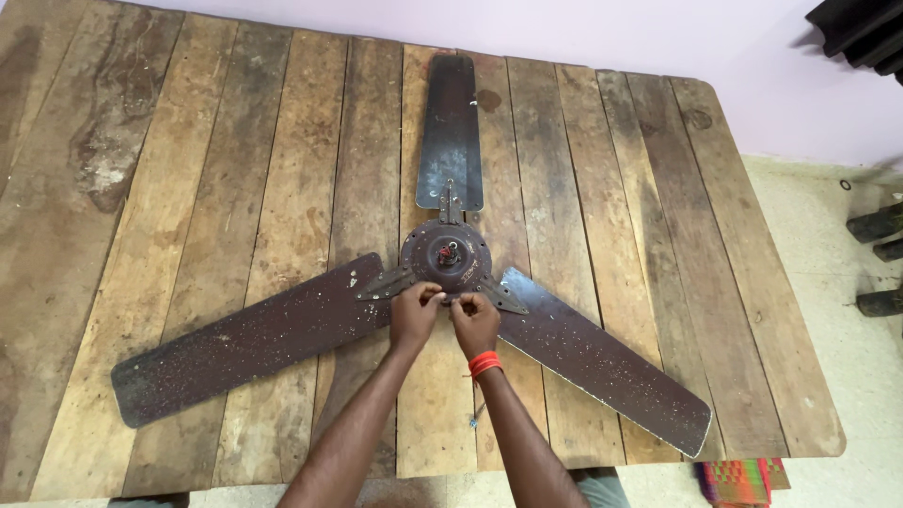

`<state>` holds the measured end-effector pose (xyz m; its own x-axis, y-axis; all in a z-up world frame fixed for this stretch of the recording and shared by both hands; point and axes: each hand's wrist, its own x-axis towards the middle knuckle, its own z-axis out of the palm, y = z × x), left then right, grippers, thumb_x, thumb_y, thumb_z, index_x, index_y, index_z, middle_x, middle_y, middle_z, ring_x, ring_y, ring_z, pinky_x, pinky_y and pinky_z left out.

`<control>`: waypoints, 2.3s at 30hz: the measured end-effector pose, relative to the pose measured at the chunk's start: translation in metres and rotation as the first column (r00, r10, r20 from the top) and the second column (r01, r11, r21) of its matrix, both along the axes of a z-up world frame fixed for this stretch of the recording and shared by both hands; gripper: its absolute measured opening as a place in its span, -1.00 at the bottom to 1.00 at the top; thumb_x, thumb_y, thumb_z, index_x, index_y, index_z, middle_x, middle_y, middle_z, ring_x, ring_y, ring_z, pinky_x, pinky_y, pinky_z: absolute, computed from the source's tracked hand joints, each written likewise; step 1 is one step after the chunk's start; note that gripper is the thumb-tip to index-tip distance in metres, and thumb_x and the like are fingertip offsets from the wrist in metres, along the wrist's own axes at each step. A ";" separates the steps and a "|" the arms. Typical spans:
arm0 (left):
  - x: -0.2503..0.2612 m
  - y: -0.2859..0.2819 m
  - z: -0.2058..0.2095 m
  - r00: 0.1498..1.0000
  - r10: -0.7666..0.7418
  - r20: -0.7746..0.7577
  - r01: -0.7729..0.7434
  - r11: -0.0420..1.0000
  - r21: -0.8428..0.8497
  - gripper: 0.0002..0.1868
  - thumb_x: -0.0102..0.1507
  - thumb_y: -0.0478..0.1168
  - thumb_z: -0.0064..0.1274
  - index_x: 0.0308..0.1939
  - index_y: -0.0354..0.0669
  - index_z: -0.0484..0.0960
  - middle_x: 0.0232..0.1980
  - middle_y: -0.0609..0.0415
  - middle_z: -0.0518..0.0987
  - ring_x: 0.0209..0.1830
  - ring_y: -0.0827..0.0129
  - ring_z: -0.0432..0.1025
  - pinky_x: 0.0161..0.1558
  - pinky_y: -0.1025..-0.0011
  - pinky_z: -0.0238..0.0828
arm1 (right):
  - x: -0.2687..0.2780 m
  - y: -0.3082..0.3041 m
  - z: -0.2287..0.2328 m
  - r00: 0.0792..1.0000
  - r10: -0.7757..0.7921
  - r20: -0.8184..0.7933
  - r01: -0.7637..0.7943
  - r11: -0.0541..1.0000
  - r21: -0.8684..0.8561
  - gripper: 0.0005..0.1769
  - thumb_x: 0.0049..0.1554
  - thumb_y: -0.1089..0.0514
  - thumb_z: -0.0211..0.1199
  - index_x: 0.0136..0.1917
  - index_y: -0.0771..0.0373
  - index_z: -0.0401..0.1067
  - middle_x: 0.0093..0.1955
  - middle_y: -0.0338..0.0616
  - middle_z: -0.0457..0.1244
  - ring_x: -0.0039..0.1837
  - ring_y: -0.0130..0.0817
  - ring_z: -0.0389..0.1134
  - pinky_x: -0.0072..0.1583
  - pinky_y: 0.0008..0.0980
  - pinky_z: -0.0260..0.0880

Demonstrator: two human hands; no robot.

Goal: The person uses a screwdriver to tighten screws on the central hub of a ceiling fan lying on a wooden table. The hands hold the fan steady while turning the screwdriver on multiple fasteners around the hub.

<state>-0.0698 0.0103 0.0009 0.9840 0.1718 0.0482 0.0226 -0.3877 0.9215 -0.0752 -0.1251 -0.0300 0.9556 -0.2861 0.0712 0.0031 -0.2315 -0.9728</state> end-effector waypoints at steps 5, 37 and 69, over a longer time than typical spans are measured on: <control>-0.055 0.013 -0.007 0.965 -0.197 0.174 0.096 0.881 0.464 -0.55 0.35 -0.21 0.09 0.33 -0.13 0.48 0.35 -0.06 0.49 0.40 0.12 0.34 0.34 0.18 0.34 | -0.026 0.006 -0.015 0.984 0.105 0.144 -0.067 0.968 -0.243 -0.88 -0.02 0.29 0.41 -0.24 0.37 0.49 -0.24 -0.06 0.36 -0.23 -0.37 0.44 -0.12 -0.41 0.46; -0.067 0.018 -0.023 0.909 -0.383 0.167 0.144 0.662 0.736 -0.16 0.34 0.12 -0.02 0.57 -0.15 0.03 0.67 -0.10 -0.05 0.68 0.06 -0.17 0.58 0.07 -0.20 | -0.134 -0.079 0.004 0.743 0.669 -0.014 -0.391 0.417 -0.820 -0.44 0.05 -0.11 0.36 0.16 0.33 0.46 0.45 0.21 0.11 0.52 0.18 0.00 0.45 0.18 -0.08; -0.034 0.082 0.021 0.964 -0.142 -0.225 0.267 0.514 0.815 -0.04 0.27 0.23 0.04 0.61 0.08 -0.08 0.69 -0.16 -0.26 0.69 -0.01 -0.37 0.54 -0.26 -0.43 | -0.059 -0.019 0.007 0.925 0.155 0.348 0.049 0.858 -0.511 -0.89 0.20 0.18 0.27 -0.06 0.27 0.49 -0.21 -0.03 0.27 -0.24 -0.06 0.33 -0.18 -0.22 0.33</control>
<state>-0.1042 0.0920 0.0219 0.9941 -0.0925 -0.0560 -0.0818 -0.9820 0.1703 -0.1337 -0.1446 -0.0228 0.8426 -0.0627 0.5349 0.3591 -0.6747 -0.6449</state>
